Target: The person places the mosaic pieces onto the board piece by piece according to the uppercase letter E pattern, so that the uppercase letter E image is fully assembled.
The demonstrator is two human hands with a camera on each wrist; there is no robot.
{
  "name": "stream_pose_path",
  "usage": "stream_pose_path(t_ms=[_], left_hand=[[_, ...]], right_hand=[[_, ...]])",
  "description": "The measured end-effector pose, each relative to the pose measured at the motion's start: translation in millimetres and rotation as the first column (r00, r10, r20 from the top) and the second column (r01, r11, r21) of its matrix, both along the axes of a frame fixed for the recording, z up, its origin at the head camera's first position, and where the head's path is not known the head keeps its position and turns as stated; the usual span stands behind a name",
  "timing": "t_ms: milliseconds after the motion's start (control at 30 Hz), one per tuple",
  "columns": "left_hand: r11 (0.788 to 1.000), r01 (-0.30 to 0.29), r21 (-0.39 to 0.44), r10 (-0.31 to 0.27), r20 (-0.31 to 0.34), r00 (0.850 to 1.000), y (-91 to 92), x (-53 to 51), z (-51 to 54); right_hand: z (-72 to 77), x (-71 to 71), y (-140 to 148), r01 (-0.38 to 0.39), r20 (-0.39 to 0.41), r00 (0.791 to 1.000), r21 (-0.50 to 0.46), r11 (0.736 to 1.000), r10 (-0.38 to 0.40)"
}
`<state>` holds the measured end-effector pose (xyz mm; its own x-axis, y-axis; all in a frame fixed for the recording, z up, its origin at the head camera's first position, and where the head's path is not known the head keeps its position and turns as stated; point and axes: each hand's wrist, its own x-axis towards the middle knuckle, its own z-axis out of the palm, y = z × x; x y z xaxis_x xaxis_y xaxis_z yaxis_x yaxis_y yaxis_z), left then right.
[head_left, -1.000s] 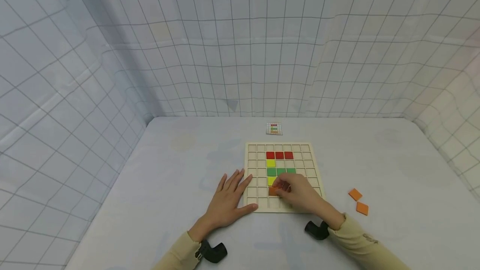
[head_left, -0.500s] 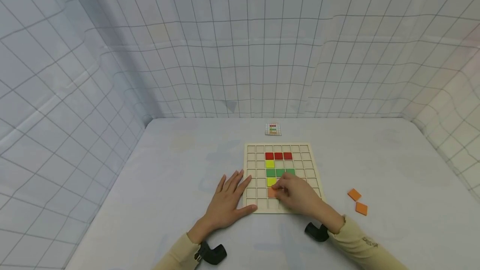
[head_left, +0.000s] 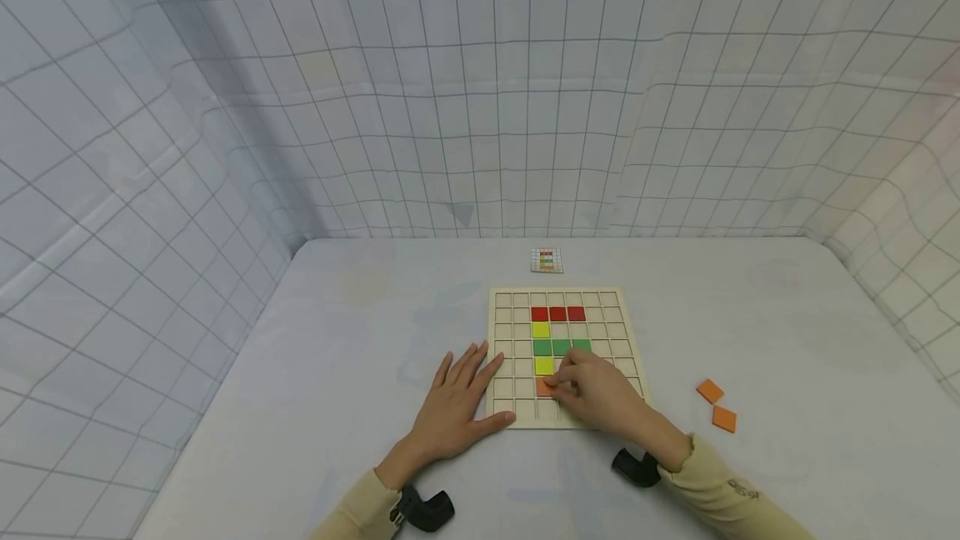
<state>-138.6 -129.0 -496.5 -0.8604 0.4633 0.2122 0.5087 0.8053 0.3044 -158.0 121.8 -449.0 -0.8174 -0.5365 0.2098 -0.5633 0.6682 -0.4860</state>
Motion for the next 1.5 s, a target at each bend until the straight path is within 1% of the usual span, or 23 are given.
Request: stream_pose_path(t_ms=[100, 167, 300, 367, 433, 500, 600, 700, 767, 833, 900, 967, 1033, 1167, 1300, 1500], left_hand=[[1.0, 0.0, 0.001, 0.0, 0.003, 1.0, 0.2, 0.1, 0.5], [1.0, 0.001, 0.001, -0.001, 0.005, 1.0, 0.5, 0.2, 1.0], [1.0, 0.001, -0.001, -0.001, 0.001, 1.0, 0.7, 0.8, 2.0], [1.0, -0.003, -0.003, 0.003, 0.001, 1.0, 0.6, 0.8, 2.0], [1.0, -0.005, -0.005, 0.005, 0.0, 1.0, 0.3, 0.9, 1.9], [1.0, -0.006, -0.006, 0.006, 0.002, 1.0, -0.1, 0.8, 1.8], [1.0, -0.006, -0.009, 0.006, 0.007, 1.0, 0.0, 0.4, 1.7], [1.0, -0.008, -0.009, 0.008, 0.009, 1.0, -0.2, 0.3, 1.8], [1.0, -0.007, -0.005, 0.007, 0.01, 1.0, -0.5, 0.4, 2.1], [1.0, -0.007, -0.005, 0.007, 0.014, 1.0, -0.9, 0.4, 2.4], [1.0, -0.004, -0.002, 0.004, 0.006, 1.0, -1.1, 0.3, 2.3], [1.0, -0.001, 0.003, 0.001, -0.001, 1.0, -1.0, -0.1, 2.2], [1.0, 0.003, 0.011, -0.003, -0.016, 1.0, -0.9, -0.4, 1.5], [1.0, 0.007, 0.016, -0.007, -0.019, 1.0, -0.5, -1.1, 0.3], [1.0, 0.012, 0.023, -0.012, -0.017, 1.0, -0.5, -0.9, 0.6], [1.0, 0.007, 0.026, -0.007, -0.015, 1.0, -1.3, -0.3, 1.8]], right_hand=[[-0.2, 1.1, 2.0, -0.032, -0.006, 0.999, -0.006, 0.999, 0.032], [0.0, 2.3, 4.4, -0.06, 0.011, 0.998, -0.015, 0.998, 0.06], [0.7, 4.7, 13.3, -0.11, 0.094, 0.989, -0.076, 0.991, 0.117], [0.6, 5.5, 19.7, -0.126, 0.119, 0.983, -0.116, 0.985, 0.14], [0.4, 6.1, 27.3, -0.134, 0.125, 0.98, -0.15, 0.98, 0.153], [0.6, 6.3, 36.1, -0.134, 0.105, 0.983, -0.162, 0.978, 0.152], [2.3, 7.4, 52.1, -0.094, 0.067, 0.992, -0.153, 0.984, 0.106], [5.8, 8.9, 69.4, -0.025, 0.024, 0.999, -0.132, 0.991, 0.028], [8.1, 10.0, 80.8, 0.041, -0.005, 0.999, -0.101, 0.994, -0.042], [10.4, 10.6, 92.2, 0.107, -0.029, 0.994, -0.071, 0.992, -0.109], [11.9, 10.8, 103.5, 0.173, -0.042, 0.984, -0.039, 0.984, -0.175], [12.6, 11.0, 115.0, 0.233, -0.035, 0.972, -0.005, 0.972, -0.233], [13.1, 11.2, 125.5, 0.276, -0.008, 0.961, 0.019, 0.961, -0.276], [12.3, 11.8, 142.1, 0.316, 0.048, 0.947, 0.043, 0.948, -0.318], [9.6, 11.7, 151.8, 0.329, 0.082, 0.94, 0.038, 0.944, -0.331], [4.8, 9.7, 157.7, 0.338, 0.151, 0.928, 0.041, 0.94, -0.34]])
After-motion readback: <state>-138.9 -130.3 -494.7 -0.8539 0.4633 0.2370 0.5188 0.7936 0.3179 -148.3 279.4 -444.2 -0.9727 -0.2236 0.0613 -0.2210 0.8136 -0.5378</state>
